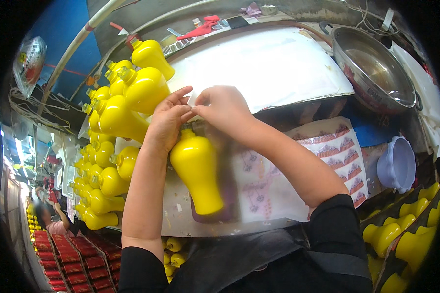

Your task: The person applies a paper label to the neck of a yellow bottle, smooths it, then applies a second label to the body of the bottle and smooths it. The person handles the bottle and labels by hand.

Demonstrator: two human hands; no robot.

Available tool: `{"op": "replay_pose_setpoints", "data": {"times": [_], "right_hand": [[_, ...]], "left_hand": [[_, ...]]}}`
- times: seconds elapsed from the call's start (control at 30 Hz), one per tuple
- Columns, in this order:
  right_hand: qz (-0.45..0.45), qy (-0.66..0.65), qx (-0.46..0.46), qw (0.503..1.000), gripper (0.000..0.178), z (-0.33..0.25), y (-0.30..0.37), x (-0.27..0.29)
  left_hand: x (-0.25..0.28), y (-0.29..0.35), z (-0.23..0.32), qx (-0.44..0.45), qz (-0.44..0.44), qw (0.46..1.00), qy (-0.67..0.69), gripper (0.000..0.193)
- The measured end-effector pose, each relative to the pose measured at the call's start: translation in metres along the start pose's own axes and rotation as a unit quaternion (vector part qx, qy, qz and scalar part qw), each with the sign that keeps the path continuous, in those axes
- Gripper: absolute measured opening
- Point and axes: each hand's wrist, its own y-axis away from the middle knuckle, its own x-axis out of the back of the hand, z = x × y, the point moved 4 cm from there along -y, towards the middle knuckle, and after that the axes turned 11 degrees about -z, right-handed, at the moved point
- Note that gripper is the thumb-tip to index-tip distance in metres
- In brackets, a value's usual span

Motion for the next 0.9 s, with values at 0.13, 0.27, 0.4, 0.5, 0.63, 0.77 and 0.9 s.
{"op": "replay_pose_setpoints", "data": {"times": [0.13, 0.27, 0.4, 0.5, 0.63, 0.77, 0.9], "right_hand": [[0.018, 0.001, 0.015, 1.000, 0.026, -0.001, 0.001, 0.001], [-0.002, -0.042, -0.011, 0.999, 0.027, 0.004, 0.000, 0.000], [-0.022, -0.055, -0.047, 0.997, 0.029, 0.009, -0.001, -0.001], [-0.011, -0.067, -0.044, 0.997, 0.028, 0.009, 0.000, -0.002], [0.002, -0.070, -0.023, 0.997, 0.026, 0.008, 0.003, -0.002], [0.017, -0.084, -0.024, 0.996, 0.026, 0.008, 0.003, -0.001], [0.014, -0.096, -0.035, 0.995, 0.026, 0.007, 0.004, -0.002]], "left_hand": [[-0.004, 0.000, 0.000, 0.013, 0.010, 0.999, 0.048, 0.044], [-0.010, 0.003, 0.003, 0.007, 0.028, 0.999, 0.025, 0.042], [-0.011, 0.003, 0.004, 0.007, 0.037, 0.999, 0.024, 0.042], [-0.010, 0.003, 0.004, 0.013, 0.034, 0.999, 0.018, 0.045], [-0.009, 0.002, 0.005, -0.008, 0.011, 1.000, 0.013, 0.051], [-0.007, 0.004, 0.005, -0.026, -0.010, 1.000, 0.014, 0.059], [-0.005, 0.003, 0.004, -0.016, -0.008, 1.000, 0.005, 0.065]]}}
